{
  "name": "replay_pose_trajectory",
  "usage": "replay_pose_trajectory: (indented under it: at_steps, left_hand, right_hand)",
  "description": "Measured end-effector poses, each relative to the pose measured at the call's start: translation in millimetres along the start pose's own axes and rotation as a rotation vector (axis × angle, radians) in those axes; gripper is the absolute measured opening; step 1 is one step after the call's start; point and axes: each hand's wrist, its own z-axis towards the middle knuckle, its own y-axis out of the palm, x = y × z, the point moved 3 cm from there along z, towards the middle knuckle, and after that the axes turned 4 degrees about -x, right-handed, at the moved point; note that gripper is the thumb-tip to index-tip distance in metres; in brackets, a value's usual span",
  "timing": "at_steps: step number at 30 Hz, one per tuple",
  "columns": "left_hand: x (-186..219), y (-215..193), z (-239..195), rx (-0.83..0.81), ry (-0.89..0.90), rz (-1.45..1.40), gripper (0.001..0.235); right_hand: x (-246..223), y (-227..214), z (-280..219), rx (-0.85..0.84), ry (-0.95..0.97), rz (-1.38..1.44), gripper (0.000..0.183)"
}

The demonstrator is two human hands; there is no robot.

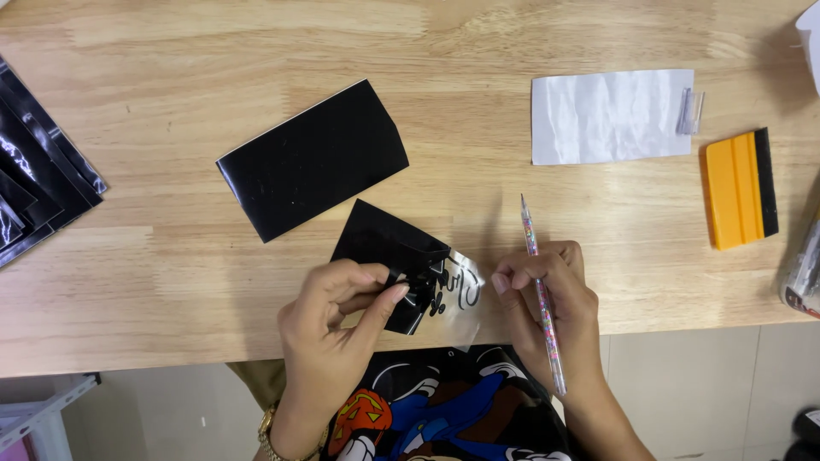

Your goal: Weeding a vinyl decal by removing excess material from around the cut letters using a weeding tool

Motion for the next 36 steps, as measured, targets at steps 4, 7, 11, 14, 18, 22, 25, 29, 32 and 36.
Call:
replay_pose_trajectory:
  at_steps: [4, 7, 11, 14, 18, 22, 25, 29, 32, 36]
  left_hand:
    - [6.7, -3.8, 5.5, -0.029, 0.131, 0.132, 0.015]
    - [7.7, -5.0, 6.3, -0.040, 0.174, 0.193, 0.014]
    - [11.5, -4.5, 7.2, -0.001, 0.206, 0.180, 0.015]
    - [7.2, -5.3, 4.4, 0.021, 0.182, 0.194, 0.019]
    - [1.6, -6.0, 1.6, 0.040, 0.143, 0.175, 0.024]
    - [0.1, -6.6, 2.3, 0.036, 0.142, 0.181, 0.024]
    - [0.1, -7.2, 2.1, 0.043, 0.143, 0.178, 0.025]
    - [-2.3, -7.9, 1.3, 0.050, 0.122, 0.163, 0.026]
    - [-2.4, -8.5, 1.9, 0.055, 0.106, 0.152, 0.026]
    - [-3.2, -9.0, 3.3, 0.048, 0.083, 0.130, 0.026]
  right_hand:
    - [-1.8, -1.3, 1.4, -0.012, 0.003, -0.021, 0.025]
    - [-2.6, -1.2, 2.2, -0.012, -0.005, -0.035, 0.024]
    - [-2.5, -1.6, 2.5, -0.023, 0.009, -0.028, 0.025]
    - [-2.2, -2.1, 2.7, -0.028, 0.018, -0.025, 0.025]
    - [-3.9, -3.2, 3.4, -0.037, 0.027, -0.038, 0.023]
    - [-2.6, -3.5, 3.8, -0.040, 0.065, -0.026, 0.025]
    - [-3.4, -3.9, 4.2, -0.049, 0.047, -0.028, 0.025]
    - [-1.9, -4.2, 4.0, -0.044, 0.046, -0.045, 0.025]
    - [-1.1, -4.8, 4.4, -0.050, 0.048, -0.051, 0.025]
    - [-2.6, -5.5, 5.3, -0.058, 0.025, -0.056, 0.024]
